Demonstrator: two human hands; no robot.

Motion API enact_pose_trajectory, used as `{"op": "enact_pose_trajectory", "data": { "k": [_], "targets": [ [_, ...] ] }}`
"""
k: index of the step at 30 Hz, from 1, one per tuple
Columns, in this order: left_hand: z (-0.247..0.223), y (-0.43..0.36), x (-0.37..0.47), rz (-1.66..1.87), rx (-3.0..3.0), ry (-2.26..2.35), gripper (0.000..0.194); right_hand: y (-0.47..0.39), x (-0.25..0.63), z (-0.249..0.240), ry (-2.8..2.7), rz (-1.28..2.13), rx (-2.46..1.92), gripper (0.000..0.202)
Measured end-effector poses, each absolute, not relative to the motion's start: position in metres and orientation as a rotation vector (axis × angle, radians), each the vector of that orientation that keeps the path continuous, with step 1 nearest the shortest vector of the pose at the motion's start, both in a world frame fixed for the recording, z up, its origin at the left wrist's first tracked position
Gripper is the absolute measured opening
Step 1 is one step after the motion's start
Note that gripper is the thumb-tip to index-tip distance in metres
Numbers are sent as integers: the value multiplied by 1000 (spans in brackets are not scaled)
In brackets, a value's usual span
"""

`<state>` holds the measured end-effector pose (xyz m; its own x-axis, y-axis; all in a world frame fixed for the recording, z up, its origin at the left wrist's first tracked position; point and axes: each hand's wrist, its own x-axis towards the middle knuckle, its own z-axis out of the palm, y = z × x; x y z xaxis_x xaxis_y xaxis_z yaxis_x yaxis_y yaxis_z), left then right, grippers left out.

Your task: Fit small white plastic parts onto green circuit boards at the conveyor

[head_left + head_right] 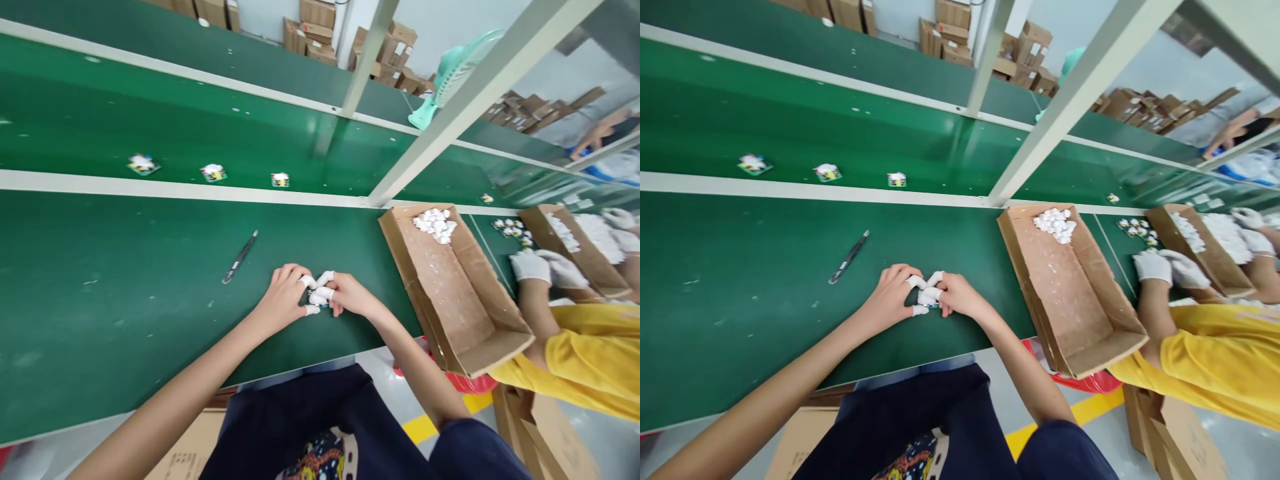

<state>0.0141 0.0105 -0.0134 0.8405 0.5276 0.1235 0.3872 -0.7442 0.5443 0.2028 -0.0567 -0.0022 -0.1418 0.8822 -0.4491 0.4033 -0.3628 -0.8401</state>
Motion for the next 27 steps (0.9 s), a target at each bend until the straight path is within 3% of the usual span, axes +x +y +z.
{"op": "enact_pose_trajectory", "data": {
  "k": [17, 27],
  "targets": [
    [-17, 3, 13, 410, 2547, 641, 41, -65, 212, -4, -1308, 1674, -1569, 40],
    [-15, 1, 12, 402, 2585, 642, 40, -66, 204, -5, -1277, 1542, -1683, 47]
  ]
}}
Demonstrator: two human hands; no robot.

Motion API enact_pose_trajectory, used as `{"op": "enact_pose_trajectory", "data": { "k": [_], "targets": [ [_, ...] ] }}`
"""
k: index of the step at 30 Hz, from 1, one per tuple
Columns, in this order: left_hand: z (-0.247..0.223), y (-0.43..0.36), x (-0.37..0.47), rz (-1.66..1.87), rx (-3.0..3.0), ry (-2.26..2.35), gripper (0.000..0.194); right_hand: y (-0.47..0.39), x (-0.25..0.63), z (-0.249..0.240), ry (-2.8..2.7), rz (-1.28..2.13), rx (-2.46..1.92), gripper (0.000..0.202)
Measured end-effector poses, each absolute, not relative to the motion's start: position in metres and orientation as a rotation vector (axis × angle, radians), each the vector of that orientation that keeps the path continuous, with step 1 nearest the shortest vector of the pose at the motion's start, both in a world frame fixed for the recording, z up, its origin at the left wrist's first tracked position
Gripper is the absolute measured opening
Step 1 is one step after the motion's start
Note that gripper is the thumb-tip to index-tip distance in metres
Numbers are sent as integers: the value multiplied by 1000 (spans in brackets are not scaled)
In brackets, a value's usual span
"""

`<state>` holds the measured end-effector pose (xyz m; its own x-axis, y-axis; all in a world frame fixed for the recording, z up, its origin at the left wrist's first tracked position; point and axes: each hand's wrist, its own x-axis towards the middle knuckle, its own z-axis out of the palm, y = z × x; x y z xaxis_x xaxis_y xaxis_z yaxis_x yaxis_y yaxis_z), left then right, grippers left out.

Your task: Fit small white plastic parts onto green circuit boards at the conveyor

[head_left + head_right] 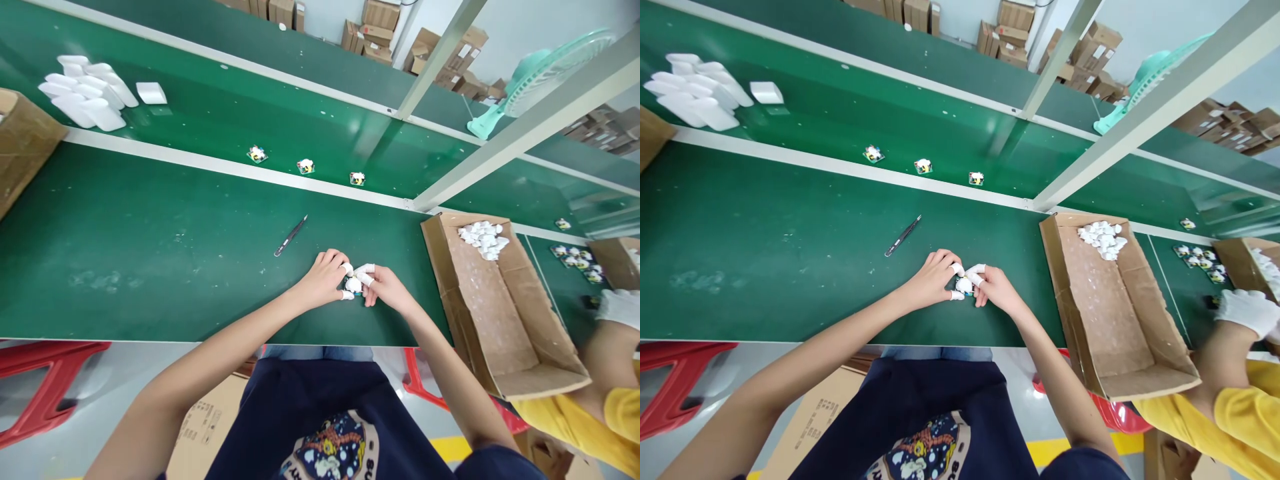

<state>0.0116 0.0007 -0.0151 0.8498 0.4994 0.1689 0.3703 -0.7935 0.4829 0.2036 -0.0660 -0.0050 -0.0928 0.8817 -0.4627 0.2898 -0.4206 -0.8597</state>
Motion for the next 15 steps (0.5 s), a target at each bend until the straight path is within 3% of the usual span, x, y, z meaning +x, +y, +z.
{"op": "enact_pose_trajectory", "data": {
  "k": [5, 9, 15],
  "targets": [
    [-8, 3, 7, 405, 2508, 658, 40, -80, 201, 0, -1265, 1302, -1771, 53],
    [2, 4, -3, 341, 2395, 713, 13, -93, 204, 7, -1723, 862, -1860, 45],
    [18, 0, -14, 114, 2177, 792, 18, -96, 194, 2, -2113, 541, -1907, 43]
  ]
}}
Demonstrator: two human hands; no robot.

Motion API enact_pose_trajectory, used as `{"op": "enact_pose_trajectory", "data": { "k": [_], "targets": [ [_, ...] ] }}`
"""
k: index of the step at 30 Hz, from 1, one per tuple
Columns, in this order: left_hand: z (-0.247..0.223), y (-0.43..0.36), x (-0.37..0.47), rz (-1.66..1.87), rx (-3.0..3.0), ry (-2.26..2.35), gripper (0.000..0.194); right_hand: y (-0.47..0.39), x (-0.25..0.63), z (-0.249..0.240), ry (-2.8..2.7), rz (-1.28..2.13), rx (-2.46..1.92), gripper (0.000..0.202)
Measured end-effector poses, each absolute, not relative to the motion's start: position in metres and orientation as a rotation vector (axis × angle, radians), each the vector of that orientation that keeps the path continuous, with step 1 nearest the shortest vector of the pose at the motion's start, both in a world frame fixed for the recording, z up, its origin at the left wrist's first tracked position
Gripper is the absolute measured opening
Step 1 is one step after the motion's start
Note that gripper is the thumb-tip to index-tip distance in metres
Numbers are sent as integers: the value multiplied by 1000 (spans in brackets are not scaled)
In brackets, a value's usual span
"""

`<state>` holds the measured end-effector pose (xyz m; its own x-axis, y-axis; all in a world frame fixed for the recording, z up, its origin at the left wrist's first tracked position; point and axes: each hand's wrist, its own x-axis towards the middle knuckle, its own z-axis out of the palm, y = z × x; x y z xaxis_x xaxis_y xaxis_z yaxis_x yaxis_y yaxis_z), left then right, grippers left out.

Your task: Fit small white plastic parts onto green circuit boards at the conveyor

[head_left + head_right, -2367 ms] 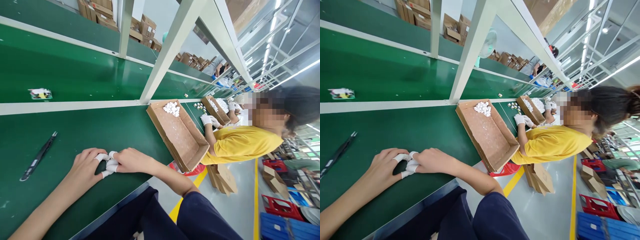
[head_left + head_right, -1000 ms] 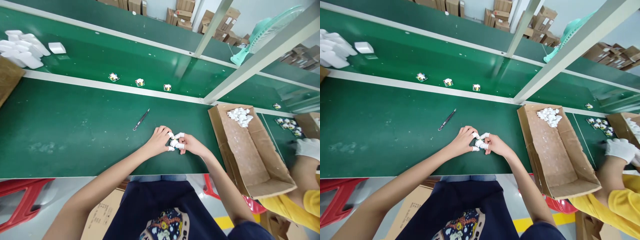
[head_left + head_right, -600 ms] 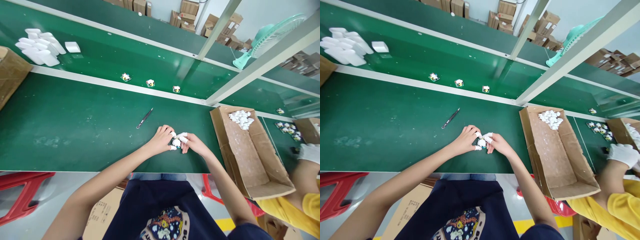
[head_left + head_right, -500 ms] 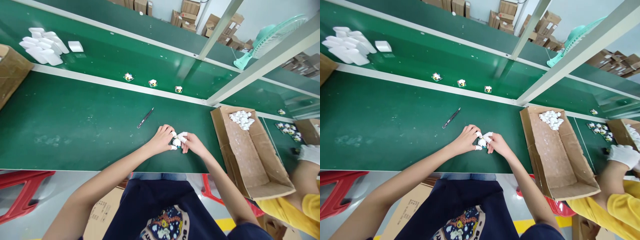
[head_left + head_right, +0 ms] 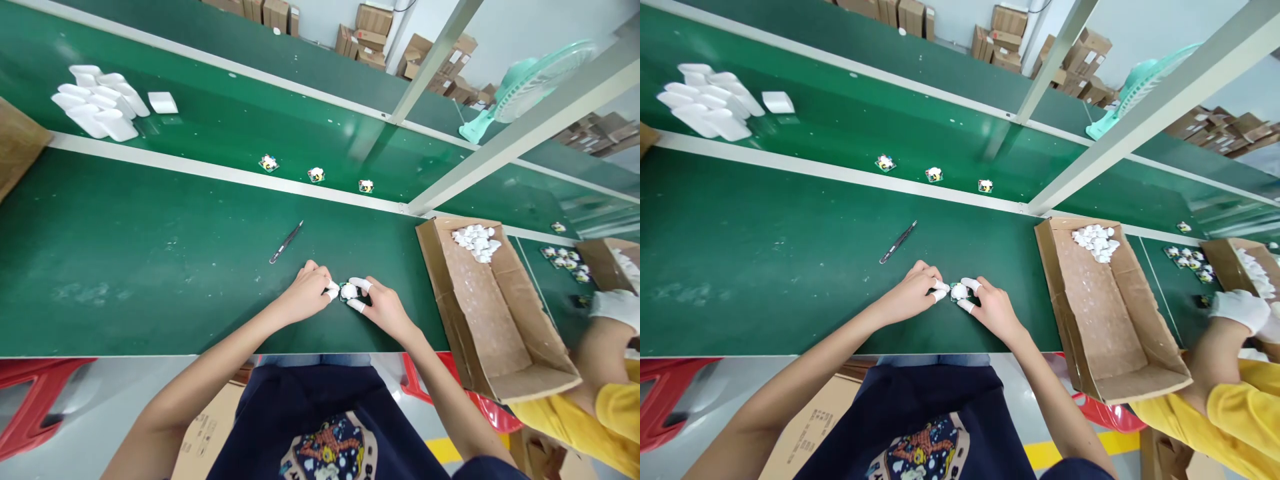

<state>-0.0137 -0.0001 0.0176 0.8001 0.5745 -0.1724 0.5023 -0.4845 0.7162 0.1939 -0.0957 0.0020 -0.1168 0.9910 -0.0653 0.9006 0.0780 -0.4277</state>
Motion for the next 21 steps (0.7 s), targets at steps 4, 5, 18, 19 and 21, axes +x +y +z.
{"op": "enact_pose_trajectory", "data": {
  "k": [4, 5, 18, 19, 21],
  "targets": [
    [21, -7, -11, 55, 2118, 758, 20, -94, 188, -4, -2128, 467, -1913, 38],
    [21, -8, -10, 52, 2114, 767, 20, -94, 188, -5, -2129, 471, -1913, 37],
    [30, -13, -19, 66, 2126, 745, 22, -77, 189, 20, -2397, 600, -1957, 24],
    [29, -11, -20, 126, 2108, 783, 23, -66, 193, 26, -2438, 546, -1960, 21],
    [26, -4, -22, 287, 2034, 863, 27, -34, 205, 40, -2455, 401, -1970, 20]
  ]
}}
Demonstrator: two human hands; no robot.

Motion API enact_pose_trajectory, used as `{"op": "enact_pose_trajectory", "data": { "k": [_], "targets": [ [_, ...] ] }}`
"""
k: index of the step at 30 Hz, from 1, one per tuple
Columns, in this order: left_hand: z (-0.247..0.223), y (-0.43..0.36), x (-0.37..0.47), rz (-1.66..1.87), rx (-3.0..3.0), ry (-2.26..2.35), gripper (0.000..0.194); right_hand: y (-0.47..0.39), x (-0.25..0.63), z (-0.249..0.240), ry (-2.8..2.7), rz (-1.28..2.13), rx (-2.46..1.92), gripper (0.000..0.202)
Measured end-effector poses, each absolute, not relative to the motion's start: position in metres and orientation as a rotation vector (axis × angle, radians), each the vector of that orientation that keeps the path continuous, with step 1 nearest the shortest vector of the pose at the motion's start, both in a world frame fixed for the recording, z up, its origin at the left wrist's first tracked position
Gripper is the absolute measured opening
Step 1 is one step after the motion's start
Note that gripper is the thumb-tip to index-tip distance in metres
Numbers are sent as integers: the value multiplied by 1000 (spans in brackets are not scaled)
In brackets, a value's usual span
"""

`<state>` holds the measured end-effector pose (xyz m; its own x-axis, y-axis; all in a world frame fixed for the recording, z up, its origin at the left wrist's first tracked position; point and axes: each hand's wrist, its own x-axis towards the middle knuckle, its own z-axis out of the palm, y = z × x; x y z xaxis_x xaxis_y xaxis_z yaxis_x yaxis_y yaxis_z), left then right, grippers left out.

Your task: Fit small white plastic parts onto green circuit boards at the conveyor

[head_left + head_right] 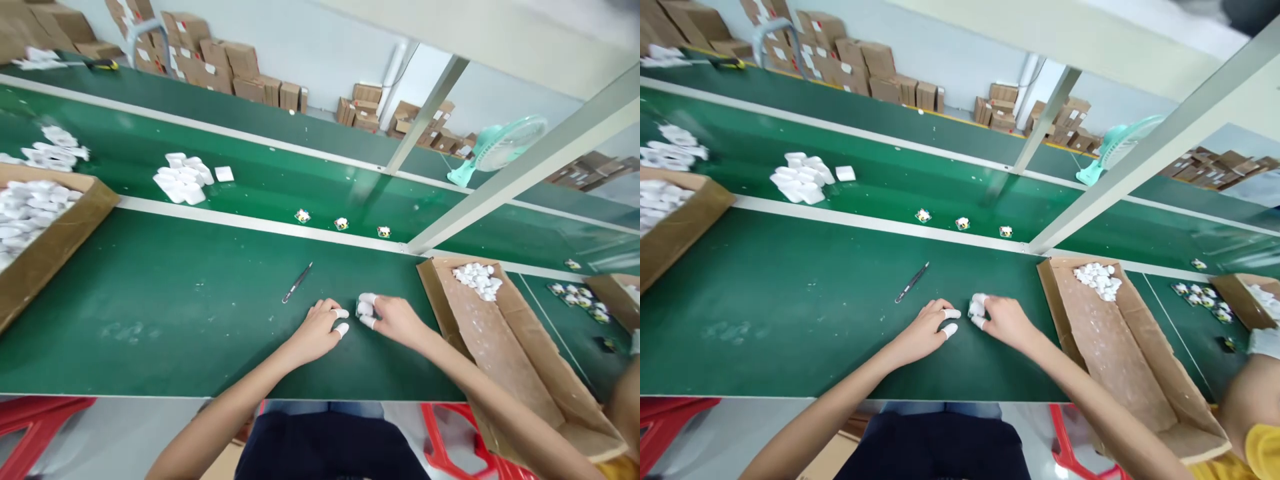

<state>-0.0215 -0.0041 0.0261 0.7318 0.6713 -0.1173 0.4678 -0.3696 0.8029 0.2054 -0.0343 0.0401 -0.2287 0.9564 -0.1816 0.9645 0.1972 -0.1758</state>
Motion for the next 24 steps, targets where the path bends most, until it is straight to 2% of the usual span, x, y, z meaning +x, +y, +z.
{"op": "enact_pose_trajectory", "data": {
  "k": [4, 9, 15, 24],
  "targets": [
    [22, 7, -21, 587, 1855, 896, 26, 62, 238, 57, 2376, -124, 2091, 25],
    [21, 10, -20, 671, 1730, 861, 26, 151, 264, 47, 2214, -11, 2212, 25],
    [14, 10, -18, 686, 1592, 873, 29, 181, 271, 27, 2215, -85, 2092, 34],
    [10, 10, -14, 632, 1568, 920, 30, 205, 232, 16, 2348, -73, 1964, 30]
  ]
}}
